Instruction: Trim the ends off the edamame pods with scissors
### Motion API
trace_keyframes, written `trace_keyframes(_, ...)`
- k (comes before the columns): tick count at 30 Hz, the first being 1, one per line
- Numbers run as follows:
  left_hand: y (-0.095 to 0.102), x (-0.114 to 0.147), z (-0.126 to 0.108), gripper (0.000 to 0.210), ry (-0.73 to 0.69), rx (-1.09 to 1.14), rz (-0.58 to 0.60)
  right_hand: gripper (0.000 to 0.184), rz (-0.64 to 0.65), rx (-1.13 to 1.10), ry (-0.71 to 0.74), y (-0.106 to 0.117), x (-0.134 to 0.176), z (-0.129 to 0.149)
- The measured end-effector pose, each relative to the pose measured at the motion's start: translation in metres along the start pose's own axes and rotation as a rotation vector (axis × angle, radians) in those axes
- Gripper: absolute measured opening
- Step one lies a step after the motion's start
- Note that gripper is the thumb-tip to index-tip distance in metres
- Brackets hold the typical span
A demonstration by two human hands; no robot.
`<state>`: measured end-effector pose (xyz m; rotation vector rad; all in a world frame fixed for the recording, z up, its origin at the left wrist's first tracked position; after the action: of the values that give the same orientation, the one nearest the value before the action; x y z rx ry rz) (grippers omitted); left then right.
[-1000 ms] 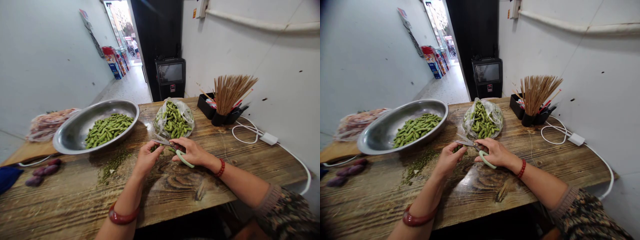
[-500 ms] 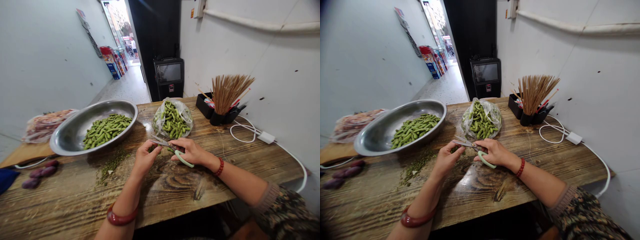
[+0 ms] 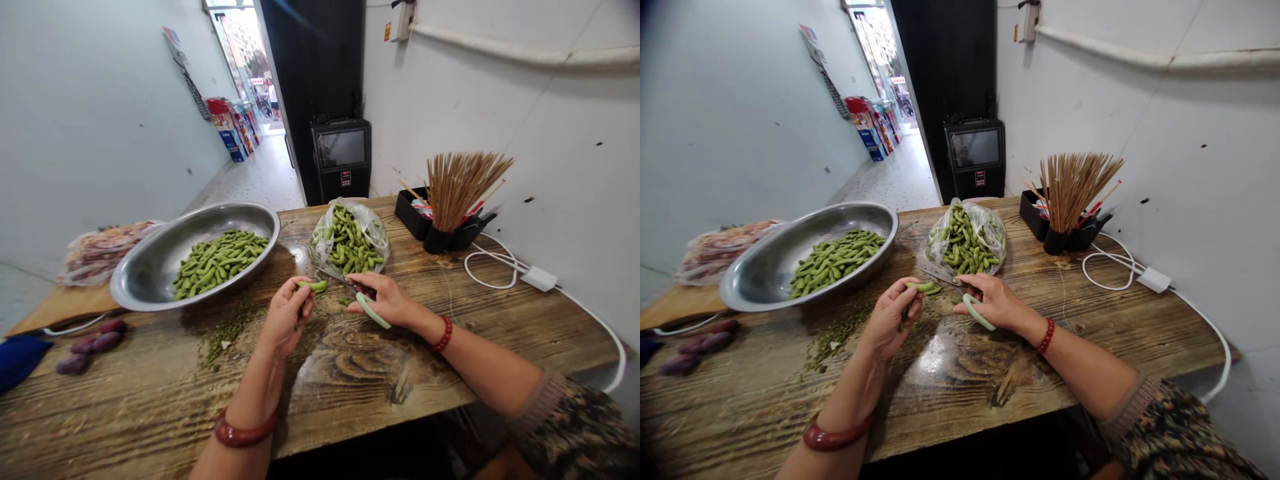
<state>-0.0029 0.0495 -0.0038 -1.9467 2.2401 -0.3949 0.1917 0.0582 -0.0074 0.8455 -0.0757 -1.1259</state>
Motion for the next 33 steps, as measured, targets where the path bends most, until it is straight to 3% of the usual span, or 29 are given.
trace_keyframes(6,0.001,-0.001,0.001,0.021,-0.006,0.075,0.030,0.059,0.078,0.064,0.048,-0.003,0.002,0.008)
trace_keyframes(33,-0.003,0.002,0.006,0.021,-0.002,0.135,0.091,0.050,0.080,0.059,0.132,-0.005,0.006,0.014)
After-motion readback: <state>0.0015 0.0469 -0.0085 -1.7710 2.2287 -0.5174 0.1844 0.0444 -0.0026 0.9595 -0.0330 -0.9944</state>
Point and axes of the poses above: each hand's wrist, its own x-axis away from the middle knuckle, its own y-axis out of the back of the hand, z = x × y, the point moved 5 cm from there along -x, towards the middle knuckle, and after that the axes turned 5 degrees about z, right-handed, at the moved point
